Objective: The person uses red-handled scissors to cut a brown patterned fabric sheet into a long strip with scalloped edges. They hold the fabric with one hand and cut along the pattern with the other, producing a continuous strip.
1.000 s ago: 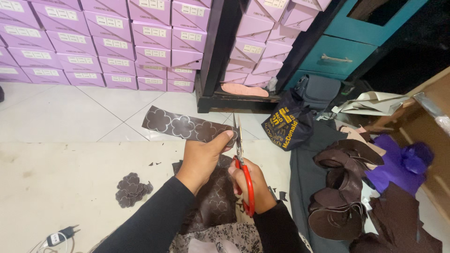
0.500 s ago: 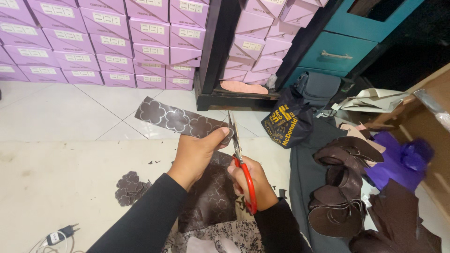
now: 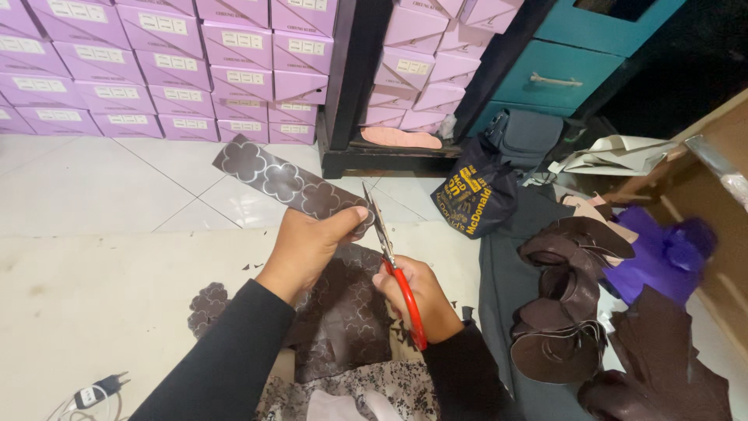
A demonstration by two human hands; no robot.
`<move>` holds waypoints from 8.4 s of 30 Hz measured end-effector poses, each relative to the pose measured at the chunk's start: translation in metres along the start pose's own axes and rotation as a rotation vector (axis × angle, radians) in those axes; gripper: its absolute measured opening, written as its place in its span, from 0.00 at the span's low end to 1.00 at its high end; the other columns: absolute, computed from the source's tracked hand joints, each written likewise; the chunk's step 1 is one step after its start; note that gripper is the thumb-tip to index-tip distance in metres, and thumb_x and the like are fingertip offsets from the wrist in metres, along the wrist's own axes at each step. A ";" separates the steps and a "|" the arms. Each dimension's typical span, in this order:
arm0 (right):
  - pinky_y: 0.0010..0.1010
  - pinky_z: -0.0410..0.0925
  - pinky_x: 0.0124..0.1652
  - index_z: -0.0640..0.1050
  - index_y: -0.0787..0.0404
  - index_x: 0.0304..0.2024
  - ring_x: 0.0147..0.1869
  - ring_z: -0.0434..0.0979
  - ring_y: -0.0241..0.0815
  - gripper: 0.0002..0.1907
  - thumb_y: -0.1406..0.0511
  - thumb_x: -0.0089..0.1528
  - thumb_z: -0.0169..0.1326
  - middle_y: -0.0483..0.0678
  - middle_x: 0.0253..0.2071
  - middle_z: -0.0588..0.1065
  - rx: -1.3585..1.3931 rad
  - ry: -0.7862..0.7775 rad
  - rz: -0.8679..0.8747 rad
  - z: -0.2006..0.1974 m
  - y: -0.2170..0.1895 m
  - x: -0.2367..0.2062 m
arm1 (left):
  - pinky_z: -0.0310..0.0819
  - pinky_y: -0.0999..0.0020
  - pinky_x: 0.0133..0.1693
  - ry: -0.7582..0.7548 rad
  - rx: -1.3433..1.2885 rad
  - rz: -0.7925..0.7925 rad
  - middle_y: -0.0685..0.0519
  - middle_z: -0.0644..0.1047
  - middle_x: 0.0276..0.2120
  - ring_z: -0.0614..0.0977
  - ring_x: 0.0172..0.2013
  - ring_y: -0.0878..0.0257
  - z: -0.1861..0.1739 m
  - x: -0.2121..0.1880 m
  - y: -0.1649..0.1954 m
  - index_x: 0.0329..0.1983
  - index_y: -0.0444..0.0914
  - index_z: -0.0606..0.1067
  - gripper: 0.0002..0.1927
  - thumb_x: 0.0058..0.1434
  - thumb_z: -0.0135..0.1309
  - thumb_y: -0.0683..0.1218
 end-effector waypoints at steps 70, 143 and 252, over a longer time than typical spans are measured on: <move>0.24 0.53 0.19 0.71 0.61 0.29 0.17 0.59 0.28 0.09 0.66 0.64 0.53 0.38 0.17 0.64 0.013 -0.039 0.058 0.002 0.006 0.001 | 0.83 0.70 0.37 -0.106 0.058 0.120 0.48 0.79 0.41 0.83 0.37 0.65 0.002 0.008 0.002 0.53 0.31 0.65 0.20 0.60 0.56 0.36; 0.27 0.63 0.34 0.67 0.59 0.34 0.32 0.64 0.35 0.06 0.64 0.60 0.49 0.42 0.29 0.63 0.171 -0.259 -0.101 0.008 -0.017 -0.006 | 0.67 0.78 0.28 -0.086 -0.045 -0.137 0.57 0.82 0.34 0.78 0.30 0.73 0.021 -0.009 -0.008 0.42 0.39 0.75 0.12 0.56 0.63 0.42; 0.23 0.63 0.27 0.72 0.63 0.35 0.27 0.66 0.31 0.24 0.50 0.70 0.43 0.41 0.25 0.66 -0.031 -0.175 -0.051 0.008 0.008 0.000 | 0.80 0.71 0.44 -0.102 -0.220 0.188 0.59 0.78 0.48 0.78 0.39 0.72 0.009 0.007 -0.010 0.37 0.38 0.69 0.03 0.67 0.49 0.39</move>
Point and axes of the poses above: each hand's wrist, its own x-axis towards the middle knuckle, its own z-axis out of the palm, y = z × x, the point moved 7 cm from there along x, towards the middle knuckle
